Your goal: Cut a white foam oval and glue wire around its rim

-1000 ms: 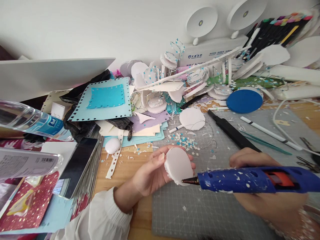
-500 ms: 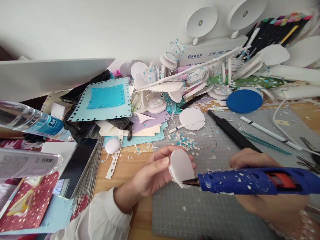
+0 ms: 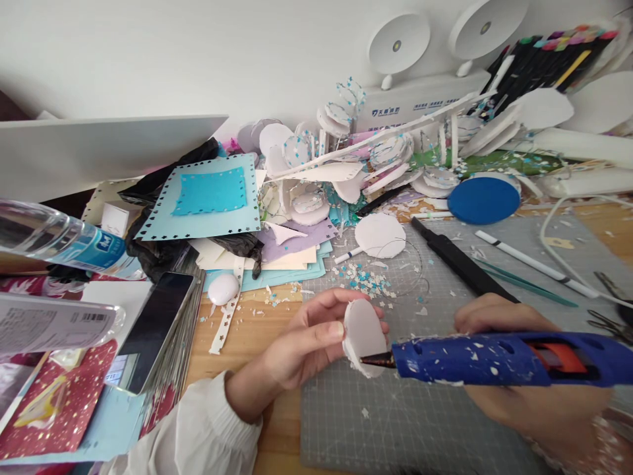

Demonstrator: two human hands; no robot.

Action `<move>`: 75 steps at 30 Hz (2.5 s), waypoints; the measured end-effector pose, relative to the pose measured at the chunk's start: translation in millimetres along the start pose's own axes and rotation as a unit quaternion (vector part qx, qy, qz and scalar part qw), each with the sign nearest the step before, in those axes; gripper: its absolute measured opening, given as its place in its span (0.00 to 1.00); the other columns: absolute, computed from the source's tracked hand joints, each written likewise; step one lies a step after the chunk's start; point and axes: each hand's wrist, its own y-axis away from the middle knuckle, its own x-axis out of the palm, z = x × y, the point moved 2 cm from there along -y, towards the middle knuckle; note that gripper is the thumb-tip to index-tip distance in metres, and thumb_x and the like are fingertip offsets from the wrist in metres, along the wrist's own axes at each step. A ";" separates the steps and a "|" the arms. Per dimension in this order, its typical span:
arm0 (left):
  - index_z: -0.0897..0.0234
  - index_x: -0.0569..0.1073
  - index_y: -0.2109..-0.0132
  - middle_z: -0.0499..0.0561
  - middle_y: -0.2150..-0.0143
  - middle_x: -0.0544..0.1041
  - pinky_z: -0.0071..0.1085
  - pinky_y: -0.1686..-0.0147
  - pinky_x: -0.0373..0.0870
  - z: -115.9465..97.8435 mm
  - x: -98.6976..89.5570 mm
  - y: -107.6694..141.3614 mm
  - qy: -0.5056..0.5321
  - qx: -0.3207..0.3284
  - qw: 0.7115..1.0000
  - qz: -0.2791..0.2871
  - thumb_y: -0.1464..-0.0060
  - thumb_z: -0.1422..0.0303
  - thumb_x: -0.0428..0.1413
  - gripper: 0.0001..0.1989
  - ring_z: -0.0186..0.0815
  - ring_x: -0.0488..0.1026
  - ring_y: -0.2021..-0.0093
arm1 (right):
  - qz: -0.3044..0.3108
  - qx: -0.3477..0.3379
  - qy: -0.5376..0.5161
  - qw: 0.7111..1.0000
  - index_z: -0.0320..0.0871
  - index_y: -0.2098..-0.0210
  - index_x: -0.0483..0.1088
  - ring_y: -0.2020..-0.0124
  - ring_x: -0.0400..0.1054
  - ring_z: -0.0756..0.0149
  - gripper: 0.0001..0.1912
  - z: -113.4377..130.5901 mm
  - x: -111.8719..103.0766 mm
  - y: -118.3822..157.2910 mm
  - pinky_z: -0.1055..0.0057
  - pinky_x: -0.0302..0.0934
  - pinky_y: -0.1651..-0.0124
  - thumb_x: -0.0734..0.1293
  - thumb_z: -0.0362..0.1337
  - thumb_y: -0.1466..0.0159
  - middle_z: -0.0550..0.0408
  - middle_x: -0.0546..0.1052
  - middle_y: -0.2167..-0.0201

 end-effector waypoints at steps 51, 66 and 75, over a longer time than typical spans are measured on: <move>0.61 0.79 0.49 0.52 0.53 0.83 0.28 0.56 0.71 -3.2 6.4 -1.8 0.002 0.002 0.999 0.050 0.60 0.65 0.71 0.27 0.38 0.78 0.55 | -0.063 -0.065 0.156 0.984 0.47 0.75 0.62 0.76 0.67 0.67 0.14 -0.1 1.2 -3.3 0.69 0.62 0.78 0.72 0.26 0.50 0.60 0.69 0.74; 0.60 0.79 0.48 0.52 0.52 0.83 0.30 0.53 0.70 -3.7 5.1 -0.8 -0.011 0.003 0.999 0.043 0.59 0.63 0.70 0.28 0.41 0.78 0.53 | -0.062 -0.066 0.178 0.980 0.46 0.72 0.64 0.76 0.67 0.69 0.13 1.9 -0.3 -4.5 0.72 0.64 0.76 0.70 0.24 0.48 0.60 0.69 0.75; 0.61 0.79 0.48 0.52 0.53 0.83 0.29 0.53 0.70 -3.9 7.0 -1.8 -0.006 0.006 0.999 0.045 0.59 0.63 0.70 0.28 0.39 0.78 0.53 | -0.070 -0.060 0.177 0.980 0.47 0.71 0.64 0.79 0.66 0.67 0.12 5.2 0.3 -9.4 0.70 0.62 0.80 0.68 0.26 0.47 0.61 0.69 0.78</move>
